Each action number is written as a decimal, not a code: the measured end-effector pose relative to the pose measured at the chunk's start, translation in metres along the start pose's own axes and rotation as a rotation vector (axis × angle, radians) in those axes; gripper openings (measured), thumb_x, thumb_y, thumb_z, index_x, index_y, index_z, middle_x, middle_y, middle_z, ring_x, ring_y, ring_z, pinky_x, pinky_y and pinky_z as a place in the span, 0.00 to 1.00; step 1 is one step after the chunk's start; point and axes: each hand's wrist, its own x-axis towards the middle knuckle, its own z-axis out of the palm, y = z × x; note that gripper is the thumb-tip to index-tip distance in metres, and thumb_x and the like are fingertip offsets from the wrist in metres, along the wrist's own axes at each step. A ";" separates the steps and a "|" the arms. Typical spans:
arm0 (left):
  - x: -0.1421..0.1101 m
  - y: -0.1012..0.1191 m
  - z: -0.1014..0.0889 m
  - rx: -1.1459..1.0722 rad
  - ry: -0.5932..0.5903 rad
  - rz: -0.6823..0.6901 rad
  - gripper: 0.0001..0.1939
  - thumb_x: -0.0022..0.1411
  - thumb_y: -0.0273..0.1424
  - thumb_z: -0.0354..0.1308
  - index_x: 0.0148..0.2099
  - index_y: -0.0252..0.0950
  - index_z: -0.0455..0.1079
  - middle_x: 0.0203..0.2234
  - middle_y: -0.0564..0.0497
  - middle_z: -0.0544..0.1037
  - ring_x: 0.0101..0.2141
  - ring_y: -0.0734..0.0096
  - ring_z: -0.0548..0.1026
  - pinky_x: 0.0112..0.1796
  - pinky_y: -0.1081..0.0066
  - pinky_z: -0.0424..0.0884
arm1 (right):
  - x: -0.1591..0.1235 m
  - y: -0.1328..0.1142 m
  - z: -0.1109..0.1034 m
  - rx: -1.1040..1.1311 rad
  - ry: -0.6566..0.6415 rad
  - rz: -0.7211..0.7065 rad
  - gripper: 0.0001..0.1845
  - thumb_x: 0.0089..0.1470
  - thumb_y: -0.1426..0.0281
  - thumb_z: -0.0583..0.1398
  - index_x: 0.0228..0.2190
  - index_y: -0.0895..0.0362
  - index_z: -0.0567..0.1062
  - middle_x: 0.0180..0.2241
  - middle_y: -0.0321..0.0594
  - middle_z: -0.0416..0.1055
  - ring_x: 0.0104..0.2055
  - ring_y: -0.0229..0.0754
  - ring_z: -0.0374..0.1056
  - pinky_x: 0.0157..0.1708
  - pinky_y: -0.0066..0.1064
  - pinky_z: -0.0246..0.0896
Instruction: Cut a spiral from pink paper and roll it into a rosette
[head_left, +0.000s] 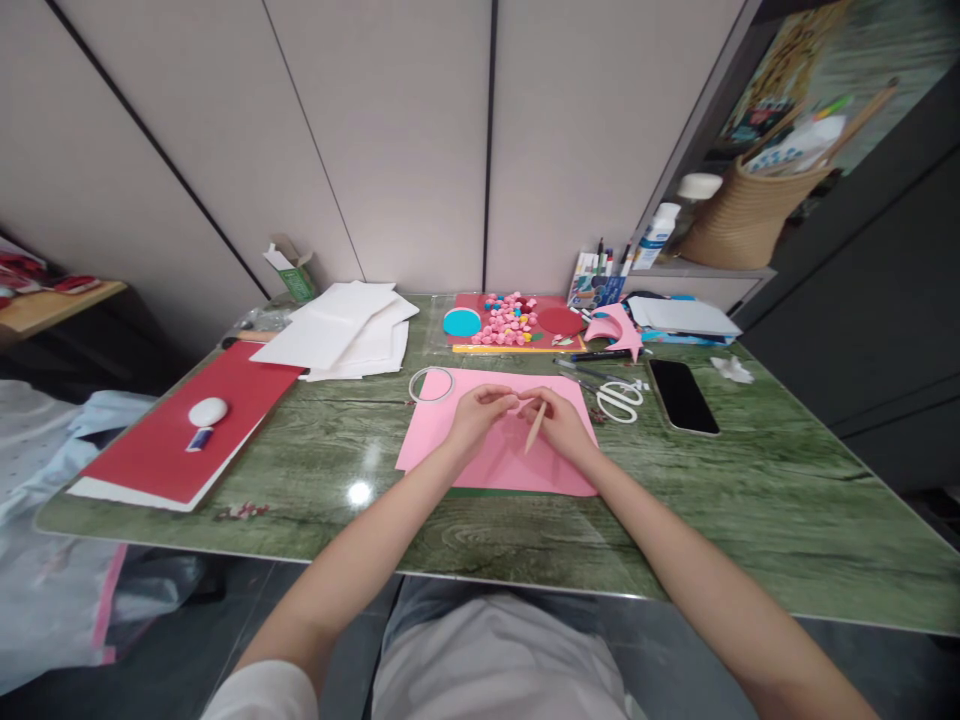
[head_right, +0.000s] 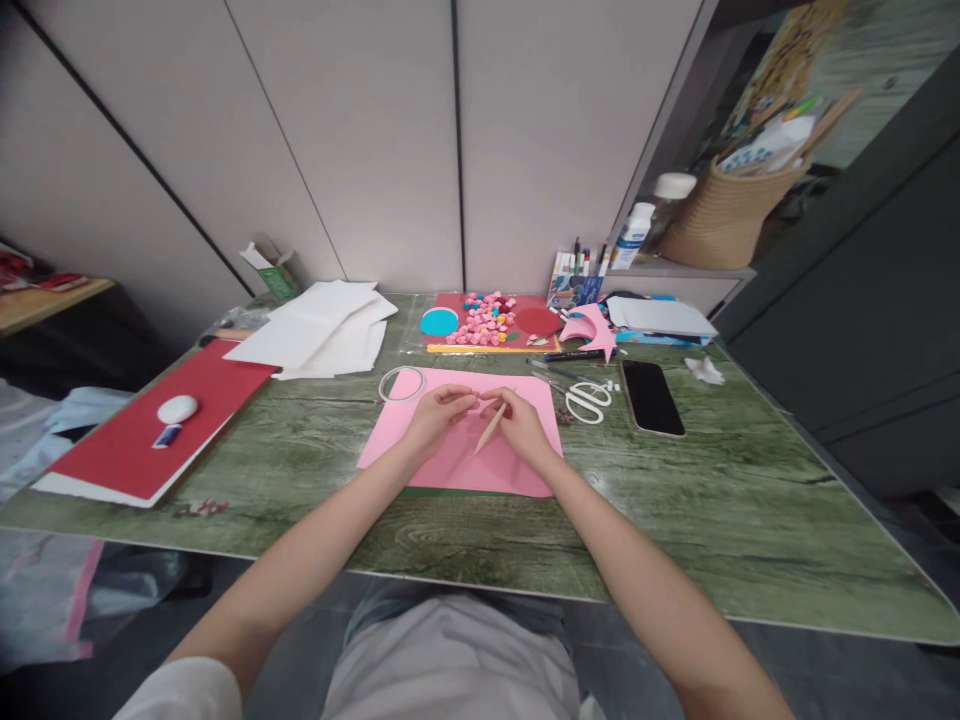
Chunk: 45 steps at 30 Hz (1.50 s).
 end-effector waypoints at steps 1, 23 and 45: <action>0.000 -0.001 0.000 0.001 0.004 0.005 0.16 0.40 0.31 0.65 0.34 0.33 0.69 0.33 0.47 0.74 0.30 0.74 0.72 0.34 0.71 0.65 | 0.000 0.000 0.000 0.001 -0.001 0.000 0.17 0.43 0.75 0.53 0.38 0.56 0.70 0.26 0.35 0.70 0.30 0.38 0.67 0.31 0.31 0.61; -0.004 0.012 0.004 0.146 0.037 0.111 0.18 0.40 0.32 0.64 0.36 0.35 0.68 0.19 0.55 0.71 0.23 0.79 0.67 0.31 0.73 0.61 | 0.000 0.005 0.002 -0.025 0.001 0.012 0.14 0.43 0.75 0.54 0.35 0.55 0.69 0.25 0.34 0.69 0.29 0.38 0.66 0.31 0.31 0.62; -0.003 0.001 0.002 0.116 0.024 0.113 0.16 0.44 0.33 0.62 0.38 0.35 0.71 0.34 0.47 0.75 0.34 0.72 0.71 0.37 0.70 0.65 | 0.000 0.004 0.002 0.002 -0.017 0.003 0.15 0.44 0.75 0.53 0.36 0.55 0.69 0.26 0.35 0.70 0.30 0.38 0.67 0.32 0.31 0.62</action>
